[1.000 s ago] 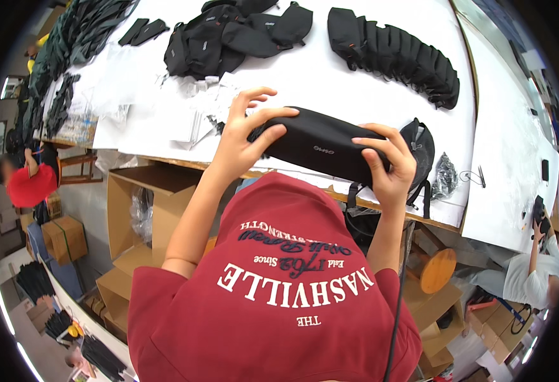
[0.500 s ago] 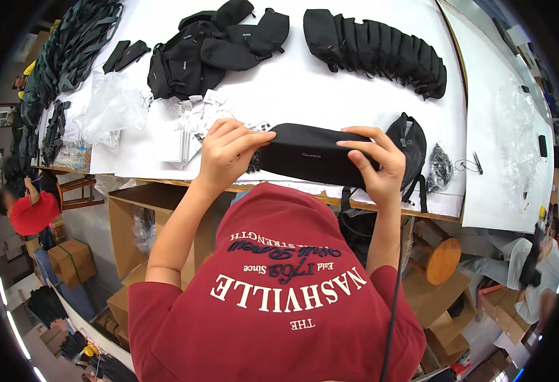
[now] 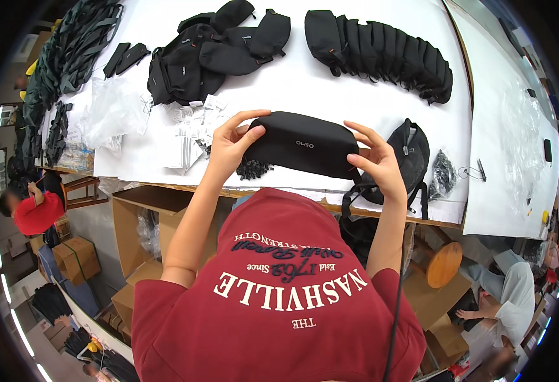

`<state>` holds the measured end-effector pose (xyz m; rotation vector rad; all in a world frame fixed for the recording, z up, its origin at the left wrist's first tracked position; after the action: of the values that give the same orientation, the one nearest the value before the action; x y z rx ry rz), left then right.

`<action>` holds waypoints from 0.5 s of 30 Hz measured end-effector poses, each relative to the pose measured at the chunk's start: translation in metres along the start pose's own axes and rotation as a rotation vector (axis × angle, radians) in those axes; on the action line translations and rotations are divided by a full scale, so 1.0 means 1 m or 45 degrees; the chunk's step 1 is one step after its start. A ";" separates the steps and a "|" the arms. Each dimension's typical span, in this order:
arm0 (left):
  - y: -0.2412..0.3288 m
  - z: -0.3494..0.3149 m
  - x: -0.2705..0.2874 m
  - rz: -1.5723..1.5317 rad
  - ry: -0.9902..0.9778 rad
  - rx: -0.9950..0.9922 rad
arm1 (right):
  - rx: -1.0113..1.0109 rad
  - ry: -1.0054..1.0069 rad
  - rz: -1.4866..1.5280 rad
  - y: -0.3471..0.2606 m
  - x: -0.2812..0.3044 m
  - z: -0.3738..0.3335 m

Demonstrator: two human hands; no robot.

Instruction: Assembling and labeling black soft-shell pouches or cases at a workstation.

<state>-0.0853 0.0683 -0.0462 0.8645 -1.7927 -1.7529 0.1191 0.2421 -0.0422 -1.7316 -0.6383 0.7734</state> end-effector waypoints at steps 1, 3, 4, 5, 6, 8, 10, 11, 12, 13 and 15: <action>-0.002 0.002 0.002 0.030 0.013 -0.030 | -0.010 -0.003 -0.009 0.004 0.000 0.004; -0.002 0.007 0.006 0.020 0.107 -0.025 | 0.029 0.072 0.014 0.004 0.004 0.012; -0.002 0.010 0.009 0.008 0.196 -0.019 | 0.067 0.151 0.036 0.001 0.008 0.016; -0.007 0.010 0.015 0.010 0.196 -0.028 | 0.152 0.251 0.073 -0.002 0.010 0.021; -0.022 0.010 0.030 0.135 0.261 0.037 | 0.228 0.373 0.044 -0.004 0.018 0.031; -0.060 0.004 0.070 0.342 0.389 0.157 | 0.418 0.624 -0.063 -0.018 0.025 0.052; -0.085 -0.006 0.102 0.653 0.511 0.059 | 0.697 0.835 -0.270 -0.034 0.029 0.081; -0.087 -0.015 0.111 0.887 0.586 -0.095 | 0.893 0.933 -0.436 -0.045 0.027 0.096; -0.095 -0.023 0.119 0.878 0.646 -0.060 | 1.068 1.004 -0.643 -0.050 0.026 0.113; -0.101 -0.025 0.127 0.866 0.700 -0.029 | 1.239 1.083 -0.854 -0.051 0.025 0.133; -0.114 -0.031 0.134 1.081 0.696 -0.103 | 1.385 1.095 -1.121 -0.040 0.018 0.171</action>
<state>-0.1426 -0.0477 -0.1693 0.3819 -1.3907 -0.9175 -0.0018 0.3708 -0.0426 -0.5161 -0.2114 -0.2827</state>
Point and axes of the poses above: each hand's wrist, its own z-axis towards the middle knuckle, its own x-axis out of the back of the hand, y = z × x, the point moved 5 cm from there along z, towards the middle knuckle, and after that the axes turned 13 degrees about y, right-handed, at the moved point
